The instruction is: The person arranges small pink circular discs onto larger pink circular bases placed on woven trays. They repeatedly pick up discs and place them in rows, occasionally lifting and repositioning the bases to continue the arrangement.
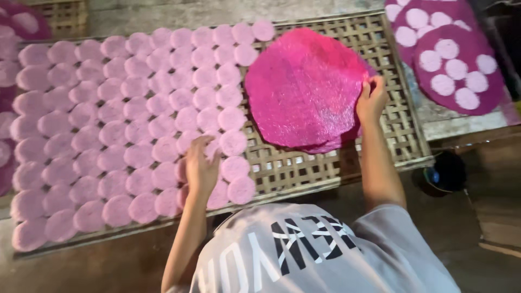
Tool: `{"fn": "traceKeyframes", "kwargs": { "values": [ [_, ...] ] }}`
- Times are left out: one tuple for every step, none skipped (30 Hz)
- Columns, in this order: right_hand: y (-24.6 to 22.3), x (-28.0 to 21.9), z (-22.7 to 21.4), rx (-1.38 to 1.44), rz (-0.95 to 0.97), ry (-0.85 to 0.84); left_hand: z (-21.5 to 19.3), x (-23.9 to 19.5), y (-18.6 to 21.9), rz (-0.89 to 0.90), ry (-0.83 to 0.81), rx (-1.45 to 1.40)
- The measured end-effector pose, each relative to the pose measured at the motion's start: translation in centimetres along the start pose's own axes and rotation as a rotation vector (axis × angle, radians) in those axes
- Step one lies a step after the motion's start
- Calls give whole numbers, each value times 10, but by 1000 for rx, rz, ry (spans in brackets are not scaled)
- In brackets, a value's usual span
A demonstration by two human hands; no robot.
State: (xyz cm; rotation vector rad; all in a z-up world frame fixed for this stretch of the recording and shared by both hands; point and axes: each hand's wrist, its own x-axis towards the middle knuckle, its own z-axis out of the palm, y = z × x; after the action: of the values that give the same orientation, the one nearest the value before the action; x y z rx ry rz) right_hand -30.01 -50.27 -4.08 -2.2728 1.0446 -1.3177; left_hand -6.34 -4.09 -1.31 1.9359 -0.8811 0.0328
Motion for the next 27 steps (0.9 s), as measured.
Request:
{"fn": "traceKeyframes", "kwargs": {
  "values": [
    [24, -1, -4, -23, 43, -18, 27, 11, 6, -13, -63, -52],
    [47, -3, -8, -46, 87, -37, 56, 22, 12, 36, -118, -77],
    [69, -3, -10, -67, 127, -60, 85, 31, 18, 81, -172, -101],
    [90, -4, -13, -88, 168, -84, 116, 40, 22, -7, -230, -30],
    [109, -5, -15, -108, 207, -118, 144, 47, 23, -105, -286, 42],
    [125, -7, -16, -263, 187, -99, 171, 56, 21, -121, -240, 92],
    [137, -7, -13, -417, 161, -76, 199, 65, 19, -137, -190, 140],
    [147, -8, -12, -570, 133, -52, 223, 70, 16, -153, -139, 189],
    [152, -10, -7, -558, 168, -165, 243, 70, 11, -178, -142, 209],
    [153, -13, -1, -545, 202, -279, 262, 70, 7, -204, -145, 229],
    [153, -17, 4, -469, 171, -307, 278, 69, 4, -232, -149, 250],
    [151, -19, 9, -392, 140, -334, 292, 68, 1, -244, -116, 214],
    [148, -20, 13, -300, 166, -350, 304, 65, -2, -255, -82, 177],
    [146, -20, 14, -207, 192, -366, 313, 64, -4, -265, -48, 140],
    [144, -22, 15, -115, 222, -387, 318, 62, -7, -366, -26, 101],
    [142, -23, 14, -42, 263, -369, 321, 61, -9, -467, -5, 60],
    [139, -18, 18, 35, 299, -351, 321, 67, -13, -565, 24, 17],
    [136, -12, 20, 111, 335, -334, 319, 72, -15, -550, 61, -118],
    [135, -6, 20, 228, 370, -394, 318, 78, -15, -531, 106, -250],
    [134, 0, 18, 344, 406, -456, 318, 84, -14, -508, 150, -380],
    [133, 1, 14, 455, 446, -526, 317, 84, -13, -543, 148, -401],
    [133, 5, 8, 460, 456, -538, 318, 84, -10, -578, 146, -423],
    [132, 10, 3, 467, 463, -558, 319, 82, -5, -616, 153, -443],
    [131, 17, -5, 474, 470, -578, 320, 78, 3, -561, 148, -442],
    [129, 25, -13, 559, 659, -567, 319, 84, 11, -495, 155, -436],
    [134, 38, -35, 377, 477, -552, 322, 87, 25, -431, 135, -492],
    [140, 43, -60, 464, 589, -548, 331, 82, 42, -373, 108, -548]
  ]
}}
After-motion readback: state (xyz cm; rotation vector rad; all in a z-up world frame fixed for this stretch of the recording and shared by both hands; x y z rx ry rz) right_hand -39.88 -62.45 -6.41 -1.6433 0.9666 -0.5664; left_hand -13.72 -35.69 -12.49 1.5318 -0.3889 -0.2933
